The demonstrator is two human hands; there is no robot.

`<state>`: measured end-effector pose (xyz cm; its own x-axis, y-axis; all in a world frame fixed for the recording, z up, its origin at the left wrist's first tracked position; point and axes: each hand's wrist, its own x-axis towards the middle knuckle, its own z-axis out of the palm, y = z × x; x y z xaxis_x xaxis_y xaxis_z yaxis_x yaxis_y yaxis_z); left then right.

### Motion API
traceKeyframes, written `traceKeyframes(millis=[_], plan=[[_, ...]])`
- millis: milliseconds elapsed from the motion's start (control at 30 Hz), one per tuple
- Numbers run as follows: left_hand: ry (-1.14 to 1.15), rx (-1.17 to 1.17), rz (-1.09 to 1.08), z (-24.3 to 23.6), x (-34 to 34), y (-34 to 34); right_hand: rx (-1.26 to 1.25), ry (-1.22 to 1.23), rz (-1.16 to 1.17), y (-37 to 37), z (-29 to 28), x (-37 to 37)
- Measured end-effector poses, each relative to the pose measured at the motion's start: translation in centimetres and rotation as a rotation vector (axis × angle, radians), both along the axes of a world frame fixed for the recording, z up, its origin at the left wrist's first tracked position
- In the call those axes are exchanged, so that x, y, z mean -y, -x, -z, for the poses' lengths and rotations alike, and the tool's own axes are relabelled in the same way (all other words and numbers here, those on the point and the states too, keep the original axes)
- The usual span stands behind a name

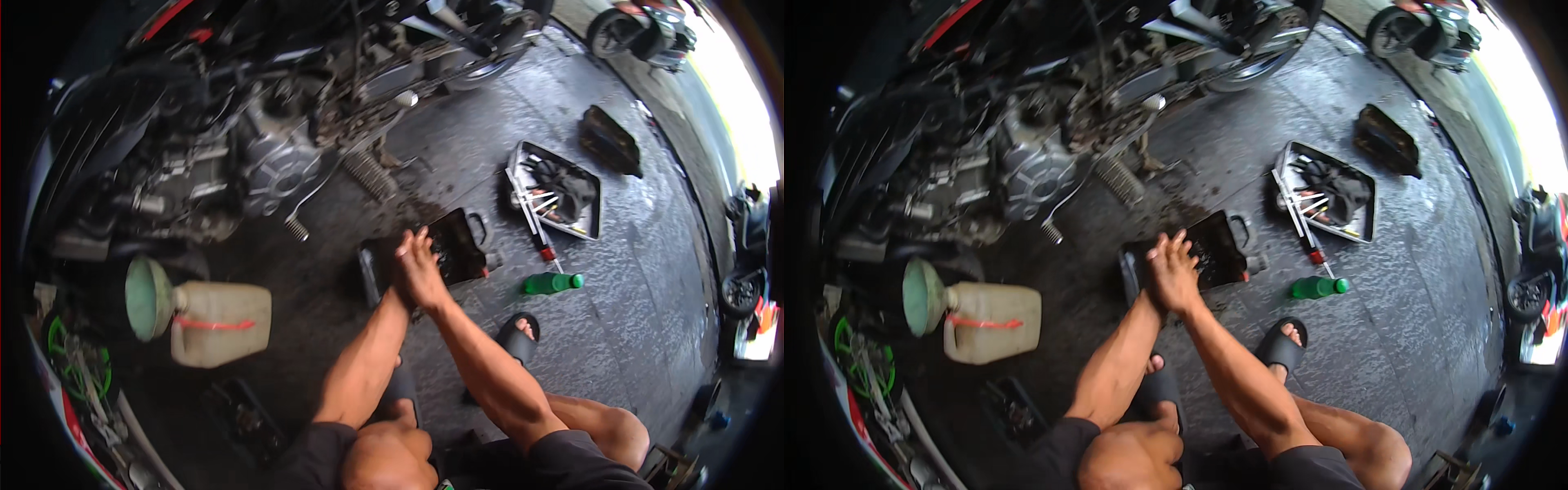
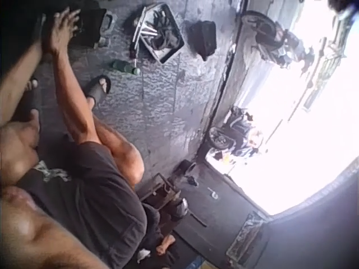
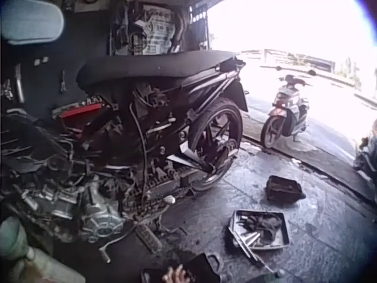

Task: Cleaning and inspecting motorcycle engine parts using a brush and liquid.

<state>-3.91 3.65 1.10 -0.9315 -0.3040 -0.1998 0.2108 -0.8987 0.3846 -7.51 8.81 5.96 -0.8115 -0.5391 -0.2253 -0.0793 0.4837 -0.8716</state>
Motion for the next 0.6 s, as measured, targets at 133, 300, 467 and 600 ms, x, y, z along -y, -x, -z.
traceKeyframes(millis=[133, 300, 467, 600], plan=[[-0.229, 0.267, 0.094, -4.9, 0.1, 0.7, -0.124, 0.143, 0.118, 3.4, -1.6, -1.0], [-0.342, 0.147, 0.104, -7.0, -1.1, 1.5, 1.262, 1.142, 0.404, 7.1, -0.1, -2.9], [-0.347, -0.137, -0.051, -4.5, -1.2, 4.4, 1.312, 1.431, 0.142, 0.9, 0.5, -2.0], [0.085, 0.381, -0.072, -3.6, 0.8, 5.3, 1.217, 1.328, 0.369, -3.4, -1.6, -1.0]])
